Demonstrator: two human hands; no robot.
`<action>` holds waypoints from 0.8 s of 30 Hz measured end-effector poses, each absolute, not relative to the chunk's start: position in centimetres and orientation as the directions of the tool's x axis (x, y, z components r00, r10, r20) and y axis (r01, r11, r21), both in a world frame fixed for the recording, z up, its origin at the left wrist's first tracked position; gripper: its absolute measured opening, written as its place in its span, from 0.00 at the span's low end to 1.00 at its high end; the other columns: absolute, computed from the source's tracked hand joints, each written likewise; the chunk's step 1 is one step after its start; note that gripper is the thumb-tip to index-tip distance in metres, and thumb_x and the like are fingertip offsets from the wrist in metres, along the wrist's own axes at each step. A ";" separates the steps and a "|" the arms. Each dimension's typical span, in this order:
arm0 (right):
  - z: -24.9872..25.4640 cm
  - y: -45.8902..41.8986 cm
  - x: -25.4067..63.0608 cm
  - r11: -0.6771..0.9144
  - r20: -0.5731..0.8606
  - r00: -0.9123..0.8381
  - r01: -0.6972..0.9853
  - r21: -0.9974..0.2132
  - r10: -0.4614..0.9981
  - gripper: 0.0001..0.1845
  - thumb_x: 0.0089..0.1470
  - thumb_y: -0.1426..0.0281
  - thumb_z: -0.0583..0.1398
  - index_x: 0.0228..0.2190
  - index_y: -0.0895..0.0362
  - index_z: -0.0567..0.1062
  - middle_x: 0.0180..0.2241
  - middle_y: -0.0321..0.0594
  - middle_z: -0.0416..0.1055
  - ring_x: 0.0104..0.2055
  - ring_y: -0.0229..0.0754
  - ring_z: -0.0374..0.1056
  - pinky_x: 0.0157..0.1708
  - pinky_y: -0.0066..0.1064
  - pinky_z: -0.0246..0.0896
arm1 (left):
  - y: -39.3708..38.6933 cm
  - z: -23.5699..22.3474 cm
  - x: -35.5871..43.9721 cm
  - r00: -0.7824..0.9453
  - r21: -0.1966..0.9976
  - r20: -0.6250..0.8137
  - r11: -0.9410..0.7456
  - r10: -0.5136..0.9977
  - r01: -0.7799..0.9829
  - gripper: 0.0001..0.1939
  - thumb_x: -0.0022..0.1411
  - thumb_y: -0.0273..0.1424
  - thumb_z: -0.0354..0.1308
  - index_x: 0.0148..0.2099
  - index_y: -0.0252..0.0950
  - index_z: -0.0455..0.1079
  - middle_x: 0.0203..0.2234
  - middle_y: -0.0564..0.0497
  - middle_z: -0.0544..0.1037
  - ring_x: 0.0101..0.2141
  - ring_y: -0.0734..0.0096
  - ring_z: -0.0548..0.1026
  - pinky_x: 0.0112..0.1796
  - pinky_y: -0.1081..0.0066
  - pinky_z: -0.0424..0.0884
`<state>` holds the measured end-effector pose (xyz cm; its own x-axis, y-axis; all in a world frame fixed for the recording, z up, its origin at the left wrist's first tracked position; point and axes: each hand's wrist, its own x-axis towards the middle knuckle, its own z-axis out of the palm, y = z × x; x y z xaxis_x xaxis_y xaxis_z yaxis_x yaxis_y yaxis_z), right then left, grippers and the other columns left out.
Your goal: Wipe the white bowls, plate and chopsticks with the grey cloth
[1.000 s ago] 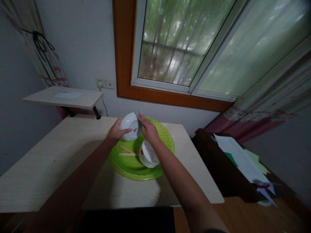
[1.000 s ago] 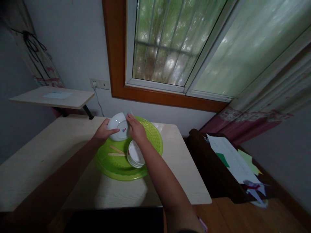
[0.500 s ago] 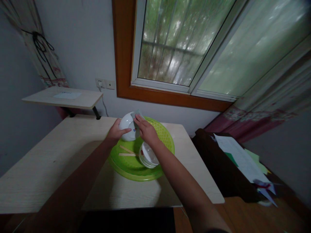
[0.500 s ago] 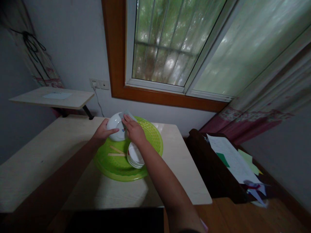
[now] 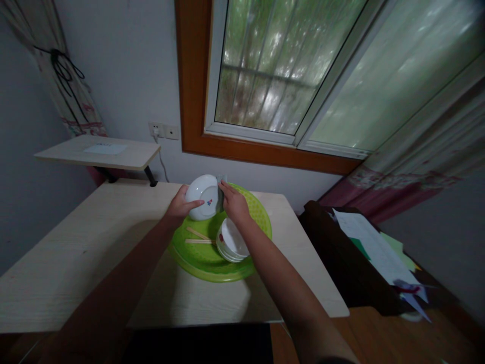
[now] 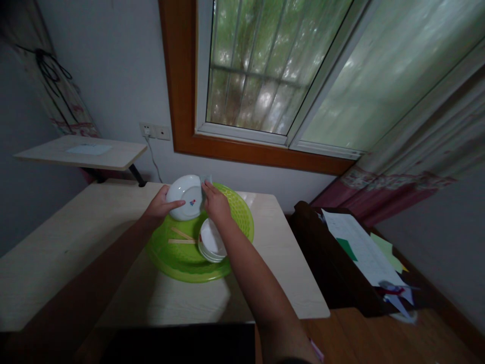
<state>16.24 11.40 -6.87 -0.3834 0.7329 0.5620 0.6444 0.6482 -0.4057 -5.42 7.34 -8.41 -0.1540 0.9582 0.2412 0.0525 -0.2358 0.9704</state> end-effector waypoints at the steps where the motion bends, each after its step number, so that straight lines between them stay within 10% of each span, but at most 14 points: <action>1: -6.9 11.4 16.2 0.659 0.569 -0.389 0.633 -0.406 0.724 0.32 0.55 0.83 0.53 0.60 0.54 0.71 0.64 0.43 0.63 0.64 0.48 0.64 0.65 0.43 0.59 | 7.4 -8.5 -5.4 -0.156 0.970 0.243 -0.239 0.957 0.047 0.32 0.42 0.41 0.73 0.47 0.35 0.66 0.39 0.50 0.75 0.40 0.62 0.74 0.40 0.66 0.70; 12: -5.6 9.8 14.7 0.879 0.641 -0.604 0.369 -0.302 0.474 0.34 0.59 0.81 0.52 0.65 0.49 0.63 0.68 0.39 0.56 0.72 0.43 0.46 0.71 0.48 0.43 | 7.0 -7.8 -4.9 -0.012 0.975 0.219 -0.218 0.976 0.041 0.35 0.43 0.38 0.72 0.52 0.34 0.65 0.41 0.48 0.76 0.40 0.62 0.74 0.42 0.65 0.71; 24: -7.3 12.4 16.6 0.545 0.460 -0.293 0.406 -0.733 0.838 0.35 0.61 0.52 0.59 0.64 0.53 0.64 0.65 0.47 0.63 0.66 0.49 0.60 0.67 0.46 0.51 | 6.8 -7.7 -5.1 -0.130 0.978 0.204 -0.208 0.970 -0.019 0.32 0.42 0.40 0.73 0.46 0.36 0.64 0.37 0.51 0.76 0.38 0.63 0.75 0.38 0.66 0.71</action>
<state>16.60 12.40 -7.28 -0.2931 0.8380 0.4603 0.4065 0.5450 -0.7333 -5.07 6.77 -7.68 -0.1296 0.9703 0.2044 -0.0188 -0.2085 0.9778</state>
